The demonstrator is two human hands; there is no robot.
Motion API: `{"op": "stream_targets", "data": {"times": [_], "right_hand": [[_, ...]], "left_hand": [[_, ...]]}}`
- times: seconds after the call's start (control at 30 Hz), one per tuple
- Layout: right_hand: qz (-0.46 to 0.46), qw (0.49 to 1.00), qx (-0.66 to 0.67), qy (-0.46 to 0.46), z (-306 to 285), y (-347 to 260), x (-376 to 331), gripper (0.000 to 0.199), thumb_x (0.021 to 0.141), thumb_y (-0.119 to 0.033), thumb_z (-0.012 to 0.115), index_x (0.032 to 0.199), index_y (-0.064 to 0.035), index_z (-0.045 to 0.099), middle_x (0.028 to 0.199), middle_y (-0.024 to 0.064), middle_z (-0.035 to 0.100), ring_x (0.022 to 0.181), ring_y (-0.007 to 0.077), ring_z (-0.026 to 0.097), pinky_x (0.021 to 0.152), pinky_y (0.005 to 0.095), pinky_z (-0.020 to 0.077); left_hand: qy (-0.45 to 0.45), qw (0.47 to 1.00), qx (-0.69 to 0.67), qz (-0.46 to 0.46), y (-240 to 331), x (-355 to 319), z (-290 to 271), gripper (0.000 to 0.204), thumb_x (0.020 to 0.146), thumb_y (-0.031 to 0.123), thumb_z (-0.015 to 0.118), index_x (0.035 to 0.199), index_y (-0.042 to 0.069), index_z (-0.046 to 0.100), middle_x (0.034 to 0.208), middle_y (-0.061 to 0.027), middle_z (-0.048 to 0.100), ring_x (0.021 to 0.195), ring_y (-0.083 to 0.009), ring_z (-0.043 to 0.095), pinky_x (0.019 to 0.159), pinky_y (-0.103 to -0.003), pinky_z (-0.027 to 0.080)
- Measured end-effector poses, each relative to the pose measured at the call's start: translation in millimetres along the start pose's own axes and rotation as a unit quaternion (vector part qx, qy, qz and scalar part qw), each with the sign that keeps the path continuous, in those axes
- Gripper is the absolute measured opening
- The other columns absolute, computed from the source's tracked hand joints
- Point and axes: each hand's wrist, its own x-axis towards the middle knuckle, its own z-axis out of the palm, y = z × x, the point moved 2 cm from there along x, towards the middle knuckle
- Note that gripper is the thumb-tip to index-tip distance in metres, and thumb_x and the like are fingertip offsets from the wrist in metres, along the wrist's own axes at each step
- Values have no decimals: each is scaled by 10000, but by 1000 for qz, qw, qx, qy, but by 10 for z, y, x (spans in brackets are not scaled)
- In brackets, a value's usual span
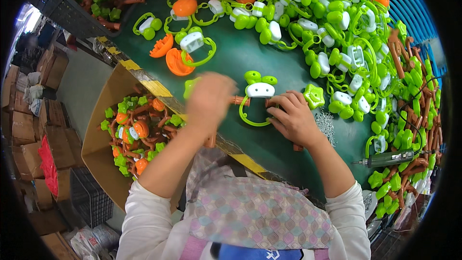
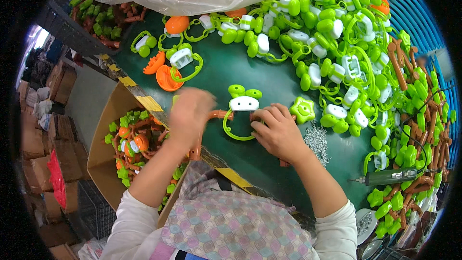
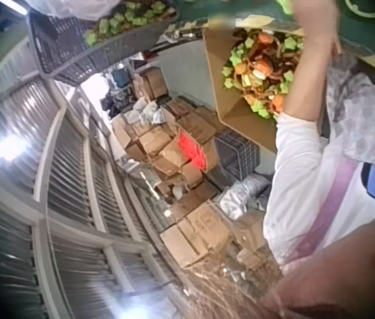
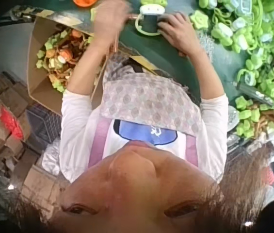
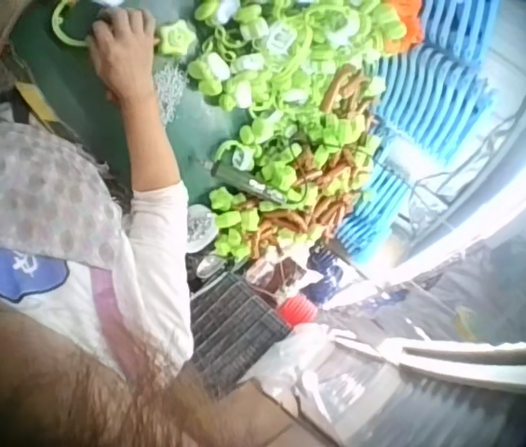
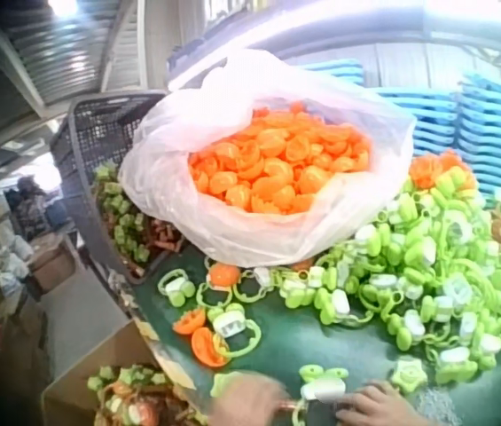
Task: The person assembles small plastic toys by hand, attaching orange and green components to a central white piece. They use a handheld power drill to secure parts with screws and place the finished units into a cardboard box.
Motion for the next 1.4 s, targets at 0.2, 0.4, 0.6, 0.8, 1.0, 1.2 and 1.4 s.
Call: {"op": "stream_targets", "data": {"times": [0.2,0.4,0.6,0.8,1.0,1.2,1.4], "right_hand": [[-8,998,56,25,-8,-67,178,318,763,-131,789,1049,-83,660,1099,73,613,1022,292,586,901,436,459],[-29,990,93,97,73,-285,667,330,780,-116,767,1091,-84,661,1121,86,619,984,283,604,840,399,492],[158,987,9,-3,482,-84,1502,373,811,-301,778,1043,-30,668,1077,164,685,972,355,630,878,432,515],[214,971,25,-98,531,218,1543,410,792,-415,766,860,-19,686,819,161,711,786,368,696,696,477,559],[142,964,122,190,-44,347,1199,312,856,-212,733,1105,-31,681,1126,146,675,1062,332,622,1008,442,431],[190,883,425,-55,-564,166,238,208,989,-155,636,1176,-64,642,1039,74,645,959,186,618,870,343,488],[148,898,388,-146,-394,-203,-256,184,946,-183,706,1036,-26,671,923,92,669,857,241,654,753,365,521]], "left_hand": [[31,873,-66,-483,-1585,-81,-359,507,945,160,600,1396,-30,465,1218,-184,602,747,-245,675,667,-356,537],[20,850,-238,-469,-1037,375,-242,535,911,135,604,1408,-18,475,1122,-134,646,631,-173,657,520,-301,552],[-115,847,-278,-438,-958,469,327,365,959,114,572,1290,-40,565,1065,-129,657,750,-204,713,562,-313,588],[-162,830,-315,-432,-709,599,306,306,977,121,544,1210,-62,618,1053,-186,706,913,-241,720,806,-329,580],[18,868,-385,-314,-86,399,70,88,985,39,540,1067,8,539,1020,-103,582,813,-199,649,716,-324,543],[-250,959,-75,108,376,14,218,364,751,184,796,1089,104,683,1080,-82,638,1119,-323,564,959,-437,480],[-298,929,-34,216,229,87,225,197,777,172,764,956,131,692,1006,7,634,1132,-267,547,925,-430,452]]}}
